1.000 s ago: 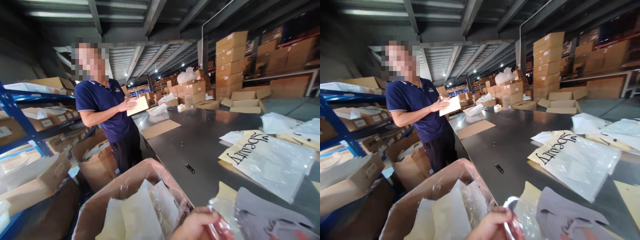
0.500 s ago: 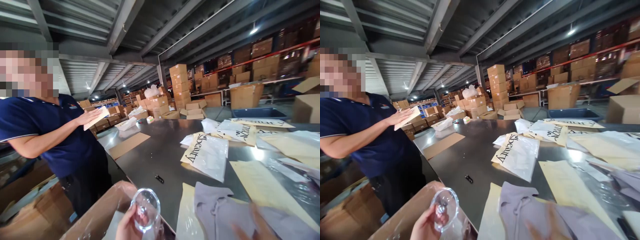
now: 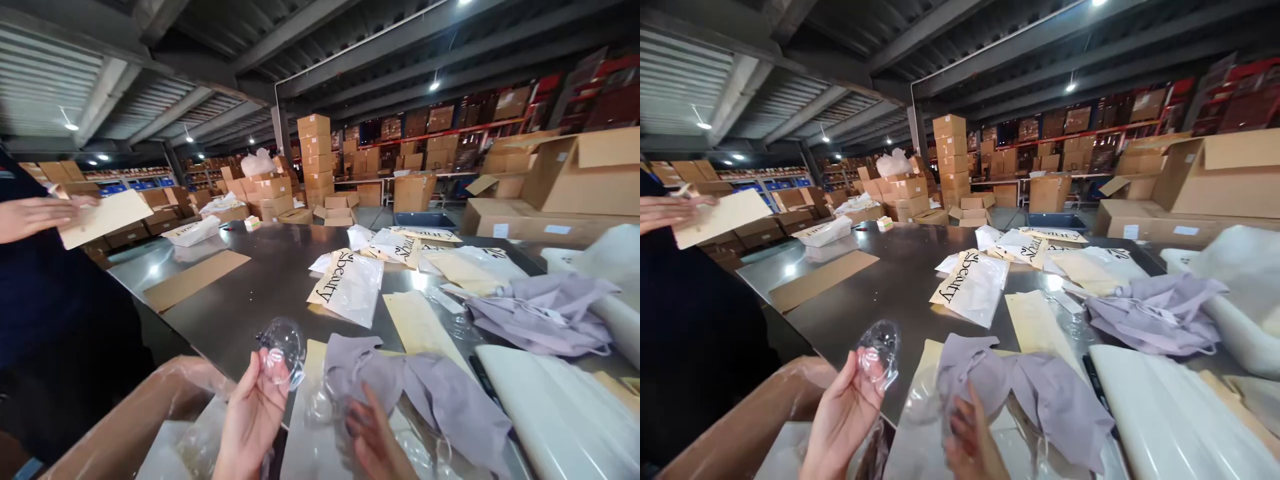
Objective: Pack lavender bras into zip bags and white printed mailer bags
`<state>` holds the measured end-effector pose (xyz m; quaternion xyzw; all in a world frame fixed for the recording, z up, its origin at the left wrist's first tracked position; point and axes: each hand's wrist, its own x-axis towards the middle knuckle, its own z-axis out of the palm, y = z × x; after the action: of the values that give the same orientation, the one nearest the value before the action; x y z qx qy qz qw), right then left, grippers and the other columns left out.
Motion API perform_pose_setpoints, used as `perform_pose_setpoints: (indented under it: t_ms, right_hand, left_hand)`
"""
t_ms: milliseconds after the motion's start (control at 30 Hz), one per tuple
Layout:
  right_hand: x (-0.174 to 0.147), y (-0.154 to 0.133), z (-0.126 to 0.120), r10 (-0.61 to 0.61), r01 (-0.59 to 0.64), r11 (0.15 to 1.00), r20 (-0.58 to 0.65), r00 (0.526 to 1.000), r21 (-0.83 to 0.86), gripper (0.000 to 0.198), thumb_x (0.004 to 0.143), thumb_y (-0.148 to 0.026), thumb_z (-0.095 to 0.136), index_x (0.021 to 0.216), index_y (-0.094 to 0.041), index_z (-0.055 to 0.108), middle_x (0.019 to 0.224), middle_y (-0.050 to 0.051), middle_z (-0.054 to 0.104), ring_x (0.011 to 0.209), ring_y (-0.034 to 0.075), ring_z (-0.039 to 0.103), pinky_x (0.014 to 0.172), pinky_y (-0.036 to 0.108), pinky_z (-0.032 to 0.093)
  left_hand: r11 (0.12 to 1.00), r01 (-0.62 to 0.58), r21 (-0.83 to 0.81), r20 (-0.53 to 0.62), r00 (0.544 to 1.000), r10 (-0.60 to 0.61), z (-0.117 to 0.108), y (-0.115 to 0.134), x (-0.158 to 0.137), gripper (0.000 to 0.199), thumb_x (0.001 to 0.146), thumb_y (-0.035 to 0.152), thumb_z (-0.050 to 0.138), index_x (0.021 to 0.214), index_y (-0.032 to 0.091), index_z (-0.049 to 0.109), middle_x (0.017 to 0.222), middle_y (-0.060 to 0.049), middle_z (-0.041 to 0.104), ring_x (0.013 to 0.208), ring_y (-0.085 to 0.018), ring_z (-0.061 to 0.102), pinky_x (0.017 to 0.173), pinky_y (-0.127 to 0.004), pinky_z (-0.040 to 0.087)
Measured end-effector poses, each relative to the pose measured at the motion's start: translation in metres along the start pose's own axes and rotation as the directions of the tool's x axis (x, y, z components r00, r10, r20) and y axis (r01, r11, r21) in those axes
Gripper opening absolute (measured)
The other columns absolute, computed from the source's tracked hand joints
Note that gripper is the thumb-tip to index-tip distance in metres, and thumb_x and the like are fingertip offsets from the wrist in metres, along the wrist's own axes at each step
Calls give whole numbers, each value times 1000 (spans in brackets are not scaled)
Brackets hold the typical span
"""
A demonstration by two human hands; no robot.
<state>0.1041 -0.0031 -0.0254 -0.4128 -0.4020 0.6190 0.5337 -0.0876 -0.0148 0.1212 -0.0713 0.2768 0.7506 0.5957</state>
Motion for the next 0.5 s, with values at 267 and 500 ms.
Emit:
perform_pose_setpoints:
  t_ms: [267,500]
  right_hand:
    - [18,-25,46,208,-281,870,216,954,406,72,45,-58,92,108,-30,70,121,9,68,123,31,56,96,43,47]
    - [25,-45,30,255,-263,769,97,962,583,38,54,-40,93,77,-24,67,74,0,69,79,18,67,82,34,53]
  left_hand:
    - [992,-41,-118,72,996,50,-3,-9,12,49,103,17,36,71,18,73,73,-2,74,73,-8,70,77,-19,55]
    - [996,-37,-81,97,994,45,-20,-19,27,46,103,34,39,77,18,74,93,-6,75,96,-15,70,89,-27,53]
